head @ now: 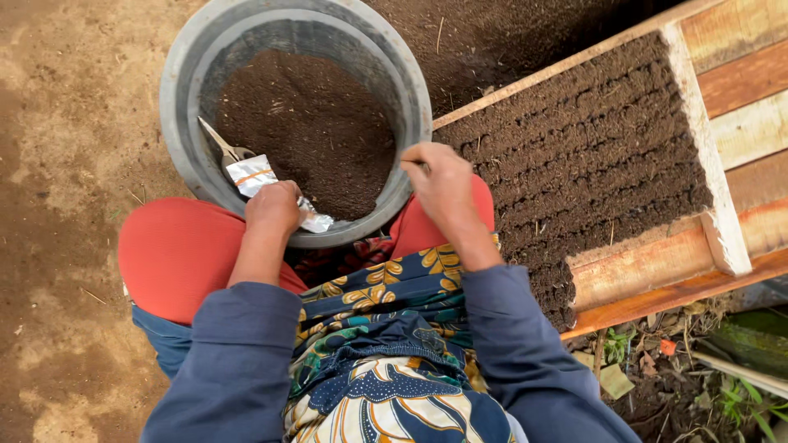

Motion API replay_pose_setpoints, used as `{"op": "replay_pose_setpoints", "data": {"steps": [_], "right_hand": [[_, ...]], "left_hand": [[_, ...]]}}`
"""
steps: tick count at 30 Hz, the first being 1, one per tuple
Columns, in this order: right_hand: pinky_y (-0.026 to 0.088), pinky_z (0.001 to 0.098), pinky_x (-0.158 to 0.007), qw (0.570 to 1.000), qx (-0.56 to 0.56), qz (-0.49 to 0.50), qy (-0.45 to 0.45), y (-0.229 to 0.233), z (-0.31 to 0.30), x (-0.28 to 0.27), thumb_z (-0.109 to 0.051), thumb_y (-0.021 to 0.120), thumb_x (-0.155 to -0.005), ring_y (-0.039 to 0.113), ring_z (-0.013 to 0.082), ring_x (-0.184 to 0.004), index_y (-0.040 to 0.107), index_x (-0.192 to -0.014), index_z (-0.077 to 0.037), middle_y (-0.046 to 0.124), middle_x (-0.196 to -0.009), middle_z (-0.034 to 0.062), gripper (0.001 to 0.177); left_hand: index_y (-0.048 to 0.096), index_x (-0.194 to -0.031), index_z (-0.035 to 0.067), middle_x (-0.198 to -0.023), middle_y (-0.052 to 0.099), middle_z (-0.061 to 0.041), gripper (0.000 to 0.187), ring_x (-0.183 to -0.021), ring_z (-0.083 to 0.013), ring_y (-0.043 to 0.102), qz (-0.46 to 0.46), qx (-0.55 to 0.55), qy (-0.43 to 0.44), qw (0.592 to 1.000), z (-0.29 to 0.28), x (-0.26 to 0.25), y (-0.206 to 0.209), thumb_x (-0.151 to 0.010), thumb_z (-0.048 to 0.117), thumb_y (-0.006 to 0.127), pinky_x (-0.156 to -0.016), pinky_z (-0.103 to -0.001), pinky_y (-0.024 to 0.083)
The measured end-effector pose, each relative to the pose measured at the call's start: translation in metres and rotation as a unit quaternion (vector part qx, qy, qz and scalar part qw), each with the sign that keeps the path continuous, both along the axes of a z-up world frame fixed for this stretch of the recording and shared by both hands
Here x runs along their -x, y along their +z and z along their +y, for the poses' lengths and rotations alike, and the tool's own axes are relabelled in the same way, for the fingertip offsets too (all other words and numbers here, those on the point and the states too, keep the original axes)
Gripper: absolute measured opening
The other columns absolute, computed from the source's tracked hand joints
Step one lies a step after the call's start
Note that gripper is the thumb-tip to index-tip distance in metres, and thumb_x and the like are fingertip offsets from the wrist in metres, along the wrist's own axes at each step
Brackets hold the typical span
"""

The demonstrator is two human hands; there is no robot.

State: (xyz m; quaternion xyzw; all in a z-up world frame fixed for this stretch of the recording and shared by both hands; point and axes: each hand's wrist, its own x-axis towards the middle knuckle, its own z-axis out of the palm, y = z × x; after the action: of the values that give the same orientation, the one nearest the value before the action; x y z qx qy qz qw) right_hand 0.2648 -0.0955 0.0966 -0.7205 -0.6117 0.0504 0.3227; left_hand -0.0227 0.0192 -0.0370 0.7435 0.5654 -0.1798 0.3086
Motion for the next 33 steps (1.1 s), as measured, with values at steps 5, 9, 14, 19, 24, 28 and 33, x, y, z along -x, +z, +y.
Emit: {"op": "replay_pose_setpoints", "data": {"steps": [5,9,14,19,24,28,33], "right_hand": [[0.058,0.0282,-0.083,0.967,0.086,0.239,0.007,-0.008,0.044,0.067,-0.027,0.081,-0.089,0.071,0.0080,-0.086,0.079,-0.092,-0.024,0.077,-0.083,-0.0063,0.005],[0.060,0.0350,-0.092,0.857,0.158,0.489,0.029,-0.034,0.053,0.101,-0.021,0.090,-0.084,0.071,0.0140,-0.103,0.075,-0.120,-0.014,0.078,-0.109,0.0065,0.039],[0.065,0.0296,-0.083,0.782,0.186,0.595,0.003,-0.063,0.053,0.112,-0.013,0.090,-0.082,0.072,0.0136,-0.095,0.073,-0.116,-0.007,0.074,-0.102,0.0088,0.038],[0.070,0.0310,-0.075,0.740,0.156,0.653,-0.048,-0.041,0.054,0.111,-0.011,0.087,-0.085,0.072,0.0156,-0.087,0.072,-0.103,-0.002,0.067,-0.091,0.0079,0.025],[0.070,0.0423,-0.088,0.696,0.170,0.697,0.001,-0.028,0.054,0.108,-0.009,0.082,-0.090,0.072,0.0230,-0.102,0.073,-0.108,-0.005,0.069,-0.096,0.0075,0.021],[0.069,0.0441,-0.083,0.690,0.132,0.710,-0.048,-0.028,0.056,0.111,-0.010,0.088,-0.083,0.075,0.0223,-0.092,0.074,-0.098,-0.003,0.071,-0.091,0.0090,0.022],[0.069,0.0363,-0.081,0.722,0.116,0.679,-0.063,-0.045,0.053,0.098,-0.011,0.086,-0.087,0.077,0.0183,-0.088,0.075,-0.106,-0.004,0.073,-0.090,0.0053,0.023]], "left_hand": [[0.081,-0.103,0.027,-0.098,0.078,-0.006,0.015,-0.109,-0.0353,0.074,-0.111,-0.014,0.112,0.987,-0.003,0.009,0.065,-0.091,0.036,0.082,-0.095,-0.048,0.058],[0.083,-0.101,0.035,-0.099,0.078,-0.001,0.011,-0.106,-0.0317,0.072,-0.239,-0.019,0.226,0.944,0.002,0.014,0.060,-0.093,0.042,0.083,-0.091,-0.044,0.058],[0.082,-0.106,0.029,-0.090,0.077,0.002,0.019,-0.089,-0.0138,0.068,-0.374,0.028,0.296,0.878,-0.006,0.001,0.043,-0.091,0.040,0.084,-0.079,-0.031,0.054],[0.080,-0.108,0.013,-0.087,0.076,-0.004,0.025,-0.081,-0.0079,0.063,-0.499,0.065,0.319,0.803,-0.010,-0.016,0.028,-0.088,0.024,0.090,-0.071,-0.024,0.052],[0.075,-0.105,0.013,-0.089,0.076,-0.001,0.016,-0.081,-0.0030,0.061,-0.543,0.094,0.374,0.746,-0.014,-0.021,0.056,-0.096,0.024,0.084,-0.066,-0.015,0.045],[0.073,-0.105,0.013,-0.093,0.069,0.000,0.020,-0.082,-0.0045,0.057,-0.560,0.126,0.411,0.708,-0.023,-0.023,0.056,-0.095,0.025,0.086,-0.064,-0.013,0.044],[0.074,-0.108,0.012,-0.094,0.068,-0.009,0.028,-0.086,-0.0187,0.061,-0.494,0.062,0.291,0.817,-0.024,-0.024,0.082,-0.095,0.030,0.089,-0.073,-0.030,0.052]]}}
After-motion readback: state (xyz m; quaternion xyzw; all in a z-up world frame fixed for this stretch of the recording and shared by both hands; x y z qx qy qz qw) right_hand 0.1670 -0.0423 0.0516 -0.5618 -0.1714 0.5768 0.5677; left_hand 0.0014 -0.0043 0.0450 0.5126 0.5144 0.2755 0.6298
